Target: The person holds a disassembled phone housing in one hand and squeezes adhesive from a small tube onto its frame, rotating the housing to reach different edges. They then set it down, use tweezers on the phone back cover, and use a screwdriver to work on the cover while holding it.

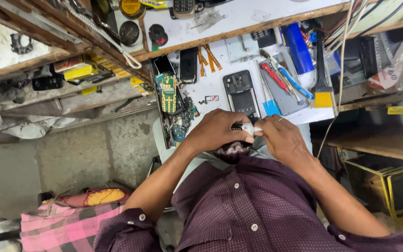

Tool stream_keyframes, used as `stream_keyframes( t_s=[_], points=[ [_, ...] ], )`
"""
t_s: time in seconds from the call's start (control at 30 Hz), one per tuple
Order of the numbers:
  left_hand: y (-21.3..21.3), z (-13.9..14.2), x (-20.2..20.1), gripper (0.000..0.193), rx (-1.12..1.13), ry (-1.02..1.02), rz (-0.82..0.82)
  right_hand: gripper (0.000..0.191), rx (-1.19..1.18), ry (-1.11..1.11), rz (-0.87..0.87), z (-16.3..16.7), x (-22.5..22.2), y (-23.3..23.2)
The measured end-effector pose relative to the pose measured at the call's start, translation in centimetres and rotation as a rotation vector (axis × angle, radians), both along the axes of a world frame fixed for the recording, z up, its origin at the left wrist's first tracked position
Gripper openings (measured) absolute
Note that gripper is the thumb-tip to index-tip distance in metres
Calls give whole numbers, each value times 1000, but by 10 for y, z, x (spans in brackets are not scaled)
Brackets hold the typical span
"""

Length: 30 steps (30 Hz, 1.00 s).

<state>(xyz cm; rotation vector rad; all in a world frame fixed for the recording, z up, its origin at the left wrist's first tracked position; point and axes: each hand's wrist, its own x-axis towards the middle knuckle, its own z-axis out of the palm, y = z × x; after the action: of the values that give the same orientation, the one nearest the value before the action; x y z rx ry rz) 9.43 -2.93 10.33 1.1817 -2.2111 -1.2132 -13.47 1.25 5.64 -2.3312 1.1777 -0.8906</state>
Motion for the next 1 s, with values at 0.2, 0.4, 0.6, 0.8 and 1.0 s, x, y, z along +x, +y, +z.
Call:
stream_keyframes(
  t_s=[0.2, 0.4, 0.6, 0.8, 1.0],
  points=[
    [14, -7, -12, 37, -355, -35, 20, 30, 778, -2, -386, -13, 3, 7],
    [6, -10, -3, 41, -150, -7, 67, 15, 101, -56, -71, 0, -3, 2],
    [11, -14, -2, 45, -200, 2, 58, 6, 220, 70, -132, -2, 3, -2],
    [14, -15, 1, 41, -160, -28, 7, 15, 53, 35, 3, 3, 4, -2],
    [21, -14, -8, 39, -376, -55, 15, 23, 499, 3, -268, 7, 6, 12]
  ],
)
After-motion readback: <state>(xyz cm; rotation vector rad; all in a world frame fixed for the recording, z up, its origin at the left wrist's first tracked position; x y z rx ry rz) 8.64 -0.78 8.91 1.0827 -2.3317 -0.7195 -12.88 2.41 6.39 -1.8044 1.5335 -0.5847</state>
